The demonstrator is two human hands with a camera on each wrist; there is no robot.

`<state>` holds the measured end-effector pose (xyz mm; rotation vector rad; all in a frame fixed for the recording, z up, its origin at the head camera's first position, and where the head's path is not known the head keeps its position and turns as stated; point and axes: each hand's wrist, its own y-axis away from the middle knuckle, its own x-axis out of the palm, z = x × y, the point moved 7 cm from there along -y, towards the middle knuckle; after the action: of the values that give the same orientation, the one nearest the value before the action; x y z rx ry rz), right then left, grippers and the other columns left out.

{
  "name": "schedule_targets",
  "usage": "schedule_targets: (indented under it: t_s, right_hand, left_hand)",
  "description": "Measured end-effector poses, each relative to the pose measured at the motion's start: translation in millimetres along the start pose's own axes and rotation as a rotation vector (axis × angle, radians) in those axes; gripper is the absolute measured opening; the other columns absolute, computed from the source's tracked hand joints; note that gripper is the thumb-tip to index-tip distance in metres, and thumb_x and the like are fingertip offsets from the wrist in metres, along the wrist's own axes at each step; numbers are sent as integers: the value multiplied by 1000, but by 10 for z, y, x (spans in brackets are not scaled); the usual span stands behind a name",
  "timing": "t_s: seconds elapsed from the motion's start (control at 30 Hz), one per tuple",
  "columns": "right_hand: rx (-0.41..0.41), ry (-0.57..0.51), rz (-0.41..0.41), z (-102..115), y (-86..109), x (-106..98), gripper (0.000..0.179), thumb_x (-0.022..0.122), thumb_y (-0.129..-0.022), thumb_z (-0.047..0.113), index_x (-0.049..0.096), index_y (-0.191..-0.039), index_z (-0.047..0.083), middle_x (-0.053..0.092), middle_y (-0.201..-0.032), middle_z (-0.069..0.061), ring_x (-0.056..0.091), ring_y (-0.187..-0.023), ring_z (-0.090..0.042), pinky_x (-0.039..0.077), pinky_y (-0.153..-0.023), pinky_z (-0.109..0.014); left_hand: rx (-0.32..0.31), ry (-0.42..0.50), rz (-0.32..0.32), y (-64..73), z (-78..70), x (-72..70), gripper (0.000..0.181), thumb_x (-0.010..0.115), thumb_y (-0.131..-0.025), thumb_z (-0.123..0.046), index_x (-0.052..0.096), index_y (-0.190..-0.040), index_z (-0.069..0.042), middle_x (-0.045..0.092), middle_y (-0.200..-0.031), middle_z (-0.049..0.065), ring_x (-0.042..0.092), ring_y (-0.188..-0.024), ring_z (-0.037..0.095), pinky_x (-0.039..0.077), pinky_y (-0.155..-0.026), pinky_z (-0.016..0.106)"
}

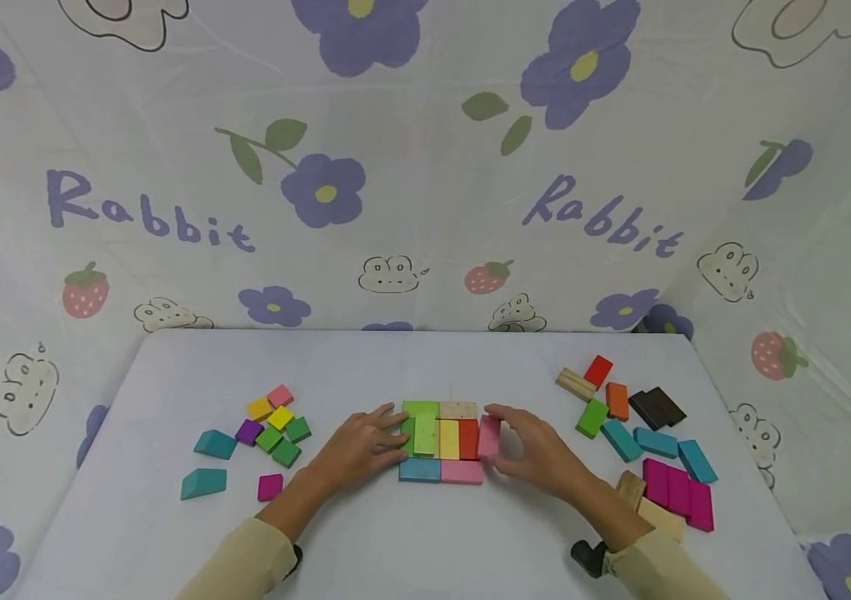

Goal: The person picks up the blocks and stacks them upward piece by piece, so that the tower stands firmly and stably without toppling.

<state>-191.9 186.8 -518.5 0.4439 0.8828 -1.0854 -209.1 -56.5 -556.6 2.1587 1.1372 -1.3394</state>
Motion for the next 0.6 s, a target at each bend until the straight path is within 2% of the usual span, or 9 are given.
schedule_targets:
  t_s: [0.23,0.6]
  right_hand:
    - [-13,-3,42,153,-123,121,75,87,-78,17,51,-143,8,58,-140,-6,51,-133,-26,50,-99,-44]
    - [-15,14,73,206,-213,226,71,85,-80,19,51,-142,8,57,-142,-7,50,-134,-27,48,-102,-43]
  left_hand:
    - [5,-2,-2,3,-6,-11,37,73,-92,-33,69,-124,-15,56,-143,4,40,-142,29,42,-107,53]
    - [6,15,4,11,-21,-32,37,72,-92,-33,69,-124,-14,56,-143,4,39,-142,30,41,-108,54]
